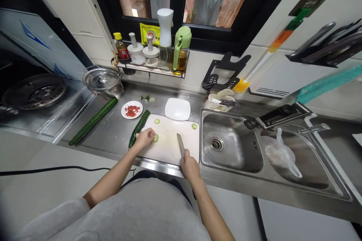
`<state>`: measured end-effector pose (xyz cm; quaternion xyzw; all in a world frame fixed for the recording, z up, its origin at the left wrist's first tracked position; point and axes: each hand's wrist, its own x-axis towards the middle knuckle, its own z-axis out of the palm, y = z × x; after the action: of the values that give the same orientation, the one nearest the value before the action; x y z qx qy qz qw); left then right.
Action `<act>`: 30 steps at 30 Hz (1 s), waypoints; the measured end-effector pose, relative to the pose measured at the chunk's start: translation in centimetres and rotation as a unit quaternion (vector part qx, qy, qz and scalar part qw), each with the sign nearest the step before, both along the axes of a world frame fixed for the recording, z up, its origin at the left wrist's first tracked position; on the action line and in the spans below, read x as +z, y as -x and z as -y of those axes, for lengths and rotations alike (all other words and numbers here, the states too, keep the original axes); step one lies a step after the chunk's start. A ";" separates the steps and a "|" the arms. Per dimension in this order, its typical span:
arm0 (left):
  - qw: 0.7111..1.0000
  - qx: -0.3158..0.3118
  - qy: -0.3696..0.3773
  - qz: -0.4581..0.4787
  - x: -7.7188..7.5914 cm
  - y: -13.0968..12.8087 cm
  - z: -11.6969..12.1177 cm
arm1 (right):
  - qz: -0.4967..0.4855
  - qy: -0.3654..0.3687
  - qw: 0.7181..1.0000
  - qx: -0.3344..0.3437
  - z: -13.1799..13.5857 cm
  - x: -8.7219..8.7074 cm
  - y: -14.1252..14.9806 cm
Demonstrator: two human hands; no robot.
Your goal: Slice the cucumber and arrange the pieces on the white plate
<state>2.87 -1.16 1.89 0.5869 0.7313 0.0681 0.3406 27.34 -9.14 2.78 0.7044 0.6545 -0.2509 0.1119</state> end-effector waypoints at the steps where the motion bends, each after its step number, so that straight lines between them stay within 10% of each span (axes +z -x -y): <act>1: 1.000 0.011 0.006 -0.008 0.0 0.9 0.2 | 0.001 -0.002 1.000 0.002 0.0 -0.1 0.0; 19: 0.989 -0.025 -0.028 -0.141 -1.2 2.9 1.5 | 0.027 0.014 0.999 0.011 -0.2 0.0 0.3; 30: 0.990 0.037 -0.059 -0.125 -1.6 -0.7 -7.3 | 0.020 0.019 1.000 0.011 -0.3 -0.3 0.2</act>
<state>3.55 6.14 0.33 0.5822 0.7843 0.0496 0.2082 27.12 -8.85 2.50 0.6995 0.6550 -0.2483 0.1412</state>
